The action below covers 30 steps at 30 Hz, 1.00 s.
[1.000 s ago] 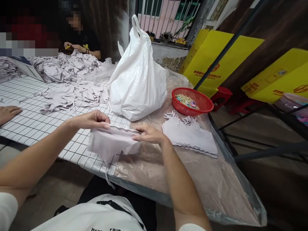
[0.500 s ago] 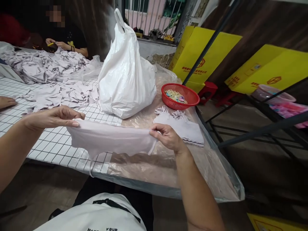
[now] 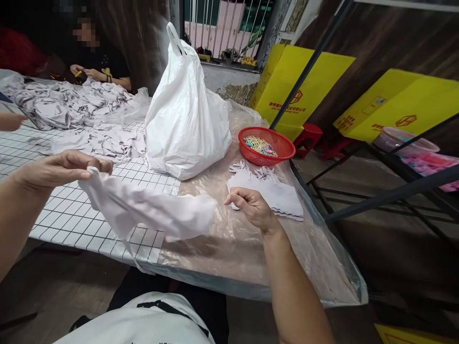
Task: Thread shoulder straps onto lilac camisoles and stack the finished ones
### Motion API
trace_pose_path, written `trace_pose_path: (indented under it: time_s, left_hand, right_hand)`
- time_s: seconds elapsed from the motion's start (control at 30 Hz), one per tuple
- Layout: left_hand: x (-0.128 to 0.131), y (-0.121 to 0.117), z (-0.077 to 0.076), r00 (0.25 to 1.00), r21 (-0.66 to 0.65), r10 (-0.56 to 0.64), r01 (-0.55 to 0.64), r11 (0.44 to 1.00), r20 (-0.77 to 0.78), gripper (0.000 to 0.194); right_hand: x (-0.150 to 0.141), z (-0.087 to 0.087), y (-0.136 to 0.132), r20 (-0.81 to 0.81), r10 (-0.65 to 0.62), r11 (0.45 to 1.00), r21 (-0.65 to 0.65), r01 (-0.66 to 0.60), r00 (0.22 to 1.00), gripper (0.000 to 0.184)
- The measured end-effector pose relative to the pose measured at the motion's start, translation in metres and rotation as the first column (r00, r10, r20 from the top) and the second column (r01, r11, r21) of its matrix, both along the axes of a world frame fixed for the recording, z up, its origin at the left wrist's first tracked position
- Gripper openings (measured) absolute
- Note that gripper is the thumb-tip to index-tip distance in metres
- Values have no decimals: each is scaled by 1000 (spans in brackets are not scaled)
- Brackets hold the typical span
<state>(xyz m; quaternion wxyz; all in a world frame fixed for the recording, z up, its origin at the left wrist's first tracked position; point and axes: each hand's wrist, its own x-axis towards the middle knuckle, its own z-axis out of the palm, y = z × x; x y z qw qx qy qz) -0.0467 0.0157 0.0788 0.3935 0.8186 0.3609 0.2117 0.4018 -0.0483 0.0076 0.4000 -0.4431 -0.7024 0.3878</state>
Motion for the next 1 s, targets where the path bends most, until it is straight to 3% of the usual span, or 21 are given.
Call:
trace_pose_path:
  time_s: [0.1,0.23,0.37,0.47,0.57,0.7,0.77,0.9,1.0]
  left_hand:
    - [-8,2,-2,987,-129,-37,58,990,158,54]
    - [7,1,0,991,-191,-130,122,974,-33,45]
    - [46,-5,8,962,-215,-221,185,959,-158,44]
    - [69,-14,21,952,-242,-274,236,941,-137,47]
    - [72,-21,34,955,-252,-273,238,938,-112,50]
    - [47,-25,43,979,-225,-203,192,955,-27,55]
    - [30,-26,43,985,-207,-161,172,963,67,56]
    - [6,-27,43,977,-70,25,-10,997,212,60]
    - [2,-27,44,979,0,151,-152,988,138,67]
  right_hand:
    - [6,-7,5,-3,3,1000,-13,-3,1000,55]
    - [-14,-9,13,13,60,998,21,-60,998,43]
    - [-87,-4,18,36,208,978,22,-209,977,25]
    - [-148,-4,20,-60,369,929,8,-369,928,39]
    - [-178,-8,22,-185,518,852,21,-524,835,33]
    - [-158,-18,20,-234,620,751,-99,-653,749,36]
    - [-135,-24,15,-242,600,743,-183,-643,762,41]
    - [-91,-34,7,-142,492,820,-254,-513,859,45]
    - [-71,-32,3,44,409,892,-231,-389,911,40]
